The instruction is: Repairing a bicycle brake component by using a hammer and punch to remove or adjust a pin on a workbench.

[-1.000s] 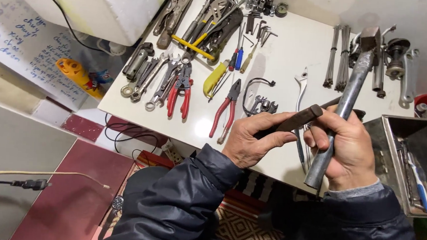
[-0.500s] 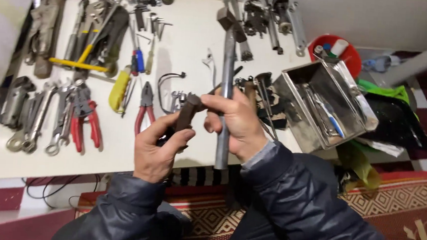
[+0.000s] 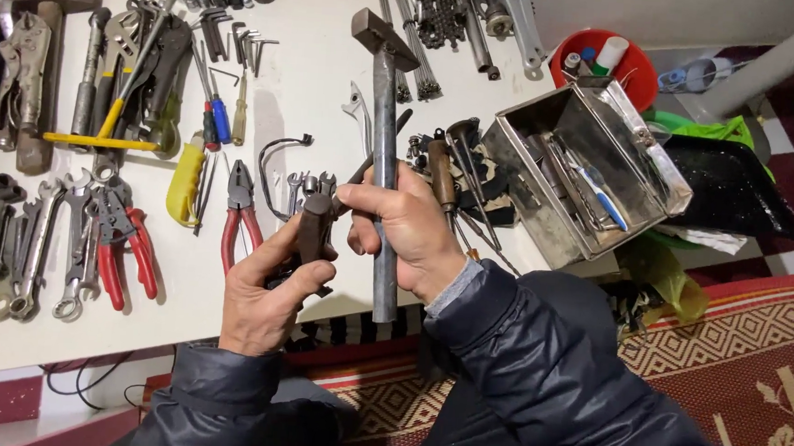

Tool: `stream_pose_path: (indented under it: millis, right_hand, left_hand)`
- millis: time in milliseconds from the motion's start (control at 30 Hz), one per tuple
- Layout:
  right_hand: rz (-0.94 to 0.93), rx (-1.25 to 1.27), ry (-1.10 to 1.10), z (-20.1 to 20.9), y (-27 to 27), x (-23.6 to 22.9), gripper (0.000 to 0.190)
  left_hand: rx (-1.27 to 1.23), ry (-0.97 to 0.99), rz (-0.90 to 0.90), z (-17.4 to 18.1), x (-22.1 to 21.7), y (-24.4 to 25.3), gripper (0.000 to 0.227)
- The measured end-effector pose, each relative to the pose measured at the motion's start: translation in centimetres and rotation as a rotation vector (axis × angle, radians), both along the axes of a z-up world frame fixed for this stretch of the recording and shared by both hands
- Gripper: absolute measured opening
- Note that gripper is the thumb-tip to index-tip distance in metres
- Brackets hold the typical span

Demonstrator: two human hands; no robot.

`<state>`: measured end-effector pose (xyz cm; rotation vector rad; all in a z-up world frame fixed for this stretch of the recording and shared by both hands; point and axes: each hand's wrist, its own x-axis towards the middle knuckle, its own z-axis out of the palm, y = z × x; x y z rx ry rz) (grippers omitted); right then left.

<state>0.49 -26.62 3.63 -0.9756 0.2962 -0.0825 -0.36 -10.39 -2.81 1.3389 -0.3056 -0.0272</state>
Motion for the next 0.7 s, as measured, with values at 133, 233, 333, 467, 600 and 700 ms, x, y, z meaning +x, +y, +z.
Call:
stream_pose_path:
  millis: [133, 233, 333, 467, 600, 700]
  right_hand:
    - [0.028, 0.023, 0.020, 0.0, -0.2, 0.4, 0.027]
    - [0.040, 0.051, 0.030, -0.7, -0.6, 1.1, 0.027]
    - [0.033, 0.066, 0.048, -1.7, -1.1, 1.8, 0.026]
    - [0.028, 0.031, 0.071, -2.7, -2.2, 2.4, 0.026]
    - [0.031, -0.130, 0.156, -3.6, -2.3, 2.1, 0.027]
    - [0.035, -0.261, 0.199, -5.3, -2.4, 2.1, 0.024]
  left_hand:
    - [0.033, 0.005, 0.006, -0.2, 0.1, 0.2, 0.057]
    - [0.078, -0.025, 0.021, 0.0, 0.0, 0.0, 0.056]
    - [0.173, 0.064, 0.042, 0.8, 0.0, 0.0, 0.064]
    - [0.282, 0.111, 0.078, 0.4, 0.8, 0.9, 0.068]
    - [0.338, 0.207, 0.144, 1.0, 1.3, 1.6, 0.071]
    - [0.310, 0.223, 0.187, 1.3, 1.2, 1.5, 0.067]
